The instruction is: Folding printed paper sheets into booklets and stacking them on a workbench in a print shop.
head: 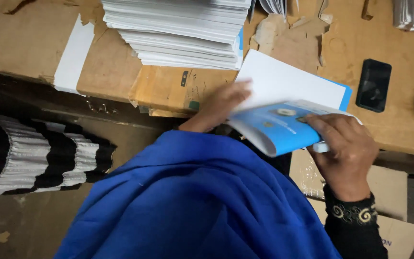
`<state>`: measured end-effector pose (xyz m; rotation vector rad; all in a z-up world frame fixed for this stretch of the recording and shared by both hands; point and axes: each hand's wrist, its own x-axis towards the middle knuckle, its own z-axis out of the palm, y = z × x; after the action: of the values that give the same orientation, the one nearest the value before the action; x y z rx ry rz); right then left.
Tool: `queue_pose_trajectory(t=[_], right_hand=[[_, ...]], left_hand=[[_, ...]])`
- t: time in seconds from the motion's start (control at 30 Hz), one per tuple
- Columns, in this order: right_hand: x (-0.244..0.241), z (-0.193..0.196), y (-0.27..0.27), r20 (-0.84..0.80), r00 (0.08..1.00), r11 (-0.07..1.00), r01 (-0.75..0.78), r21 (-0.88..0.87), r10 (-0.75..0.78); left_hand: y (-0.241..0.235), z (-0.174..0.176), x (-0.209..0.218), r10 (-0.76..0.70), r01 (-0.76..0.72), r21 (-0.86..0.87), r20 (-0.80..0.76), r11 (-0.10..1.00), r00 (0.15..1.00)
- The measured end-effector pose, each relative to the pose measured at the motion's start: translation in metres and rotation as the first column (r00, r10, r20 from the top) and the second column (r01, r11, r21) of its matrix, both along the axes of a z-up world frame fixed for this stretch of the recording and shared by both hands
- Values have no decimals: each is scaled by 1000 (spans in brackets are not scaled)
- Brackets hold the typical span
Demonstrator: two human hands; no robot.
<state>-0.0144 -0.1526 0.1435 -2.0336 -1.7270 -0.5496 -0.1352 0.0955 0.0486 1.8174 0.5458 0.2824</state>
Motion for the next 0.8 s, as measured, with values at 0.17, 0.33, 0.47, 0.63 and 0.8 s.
queue_pose_trajectory(t=[0.17, 0.33, 0.47, 0.63, 0.8], right_hand=[[-1, -6, -6, 204, 958, 978, 207, 0, -203], [-9, -6, -5, 213, 959, 981, 192, -6, -186], [-9, -10, -6, 208, 958, 977, 209, -39, -196], [-12, -10, -4, 228, 954, 979, 204, -21, -194], [-23, -4, 3, 134, 981, 989, 147, -35, -141]], left_hand=[[-16, 89, -40, -174, 25, 291, 497, 956, 850], [-35, 85, -39, -440, 18, 745, 374, 667, 816], [-40, 81, -38, -449, -11, 788, 363, 616, 816], [-43, 79, -37, -428, -77, 784, 415, 616, 803], [-44, 72, -40, -382, -94, 709, 481, 698, 789]])
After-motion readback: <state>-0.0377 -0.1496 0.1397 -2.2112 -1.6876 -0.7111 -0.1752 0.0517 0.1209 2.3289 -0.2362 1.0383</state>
